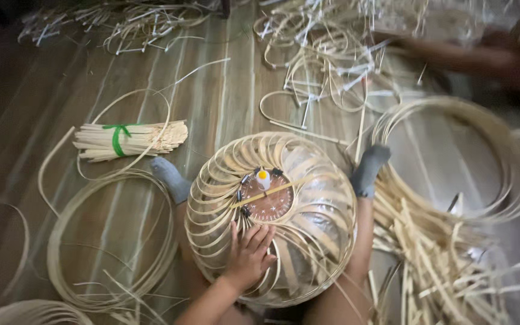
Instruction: The person weaves thin bamboo strips around a circular frame and applies glue from a small bottle to secure the strips in place.
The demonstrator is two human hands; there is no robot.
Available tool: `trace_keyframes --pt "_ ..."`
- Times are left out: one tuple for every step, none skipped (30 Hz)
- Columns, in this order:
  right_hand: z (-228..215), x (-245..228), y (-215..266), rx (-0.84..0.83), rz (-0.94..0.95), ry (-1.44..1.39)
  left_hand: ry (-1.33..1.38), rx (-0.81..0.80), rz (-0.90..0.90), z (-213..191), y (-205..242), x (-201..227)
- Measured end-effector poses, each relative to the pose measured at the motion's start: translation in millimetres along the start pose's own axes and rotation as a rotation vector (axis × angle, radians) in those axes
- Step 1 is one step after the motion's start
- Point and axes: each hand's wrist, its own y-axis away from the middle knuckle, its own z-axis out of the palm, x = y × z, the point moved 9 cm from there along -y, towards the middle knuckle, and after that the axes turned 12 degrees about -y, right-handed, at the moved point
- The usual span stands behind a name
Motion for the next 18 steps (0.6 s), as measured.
trace_keyframes --pt "-5.6 -26.2 -9.6 -0.010 -0.067 0.001 -0.009 0.014 0.000 -0.3 1.6 0.5" --pt "-11.4 -51.6 -18.9 -0.011 -0.134 0.003 -0.018 0.029 0.001 0.9 1.1 2.2" --pt "-11.8 -72.5 -21.4 -0.014 -0.185 -0.006 -0.019 0.023 -0.005 1.2 3.0 1.8" --pt "-12.5 -91.1 -26.7 -0.012 -0.232 -0.011 -0.019 0.017 -0.012 4.3 0.5 0.3" --pt "-14.6 -103.7 -23.8 0.001 -0.266 -0.023 -0.015 -0.006 -0.016 5.9 4.0 0.3" --pt "-14.2 -110.4 -19.4 0.002 -0.282 -0.032 -0.007 -0.004 -0.020 8.4 2.8 -1.0" --pt "-18.3 -112.9 -13.5 0.014 -0.287 -0.040 0.009 -0.014 -0.025 11.7 3.4 -0.2" --pt "-22.3 -110.4 -7.1 0.028 -0.284 -0.049 0.025 -0.024 -0.031 14.8 4.1 -0.6" --pt "-30.0 -103.8 -1.6 0.053 -0.273 -0.054 0.025 -0.028 -0.040 17.1 5.5 -0.8" --pt "-40.0 -92.8 3.6 0.091 -0.254 -0.057 0.025 -0.032 -0.049 18.9 6.7 -1.4" --pt "-50.5 -77.1 8.2 0.142 -0.224 -0.059 0.024 -0.031 -0.052 19.5 7.0 -2.4" --pt "-65.9 -57.7 11.7 0.218 -0.179 -0.061 0.011 -0.047 -0.056 18.5 10.7 -1.0" --pt "-82.5 -31.3 7.4 0.323 -0.089 -0.066 -0.009 -0.053 -0.055 18.1 10.3 -1.2" --pt "-97.3 -3.4 7.4 0.410 -0.006 -0.067 -0.028 -0.058 -0.054 16.8 10.4 0.5" --pt "-110.1 29.6 4.6 0.519 0.121 -0.068 -0.013 -0.056 -0.064 15.5 8.7 -0.8" --pt "-111.2 57.4 8.6 0.497 0.182 -0.050 0.003 -0.055 -0.074 14.3 7.4 -1.2" --pt "-107.0 86.8 16.5 0.469 0.245 -0.030 0.017 -0.057 -0.088 13.6 8.3 -1.7" --pt "-101.5 115.2 25.1 0.427 0.321 0.018 0.016 -0.075 -0.089 15.0 9.0 -1.8"
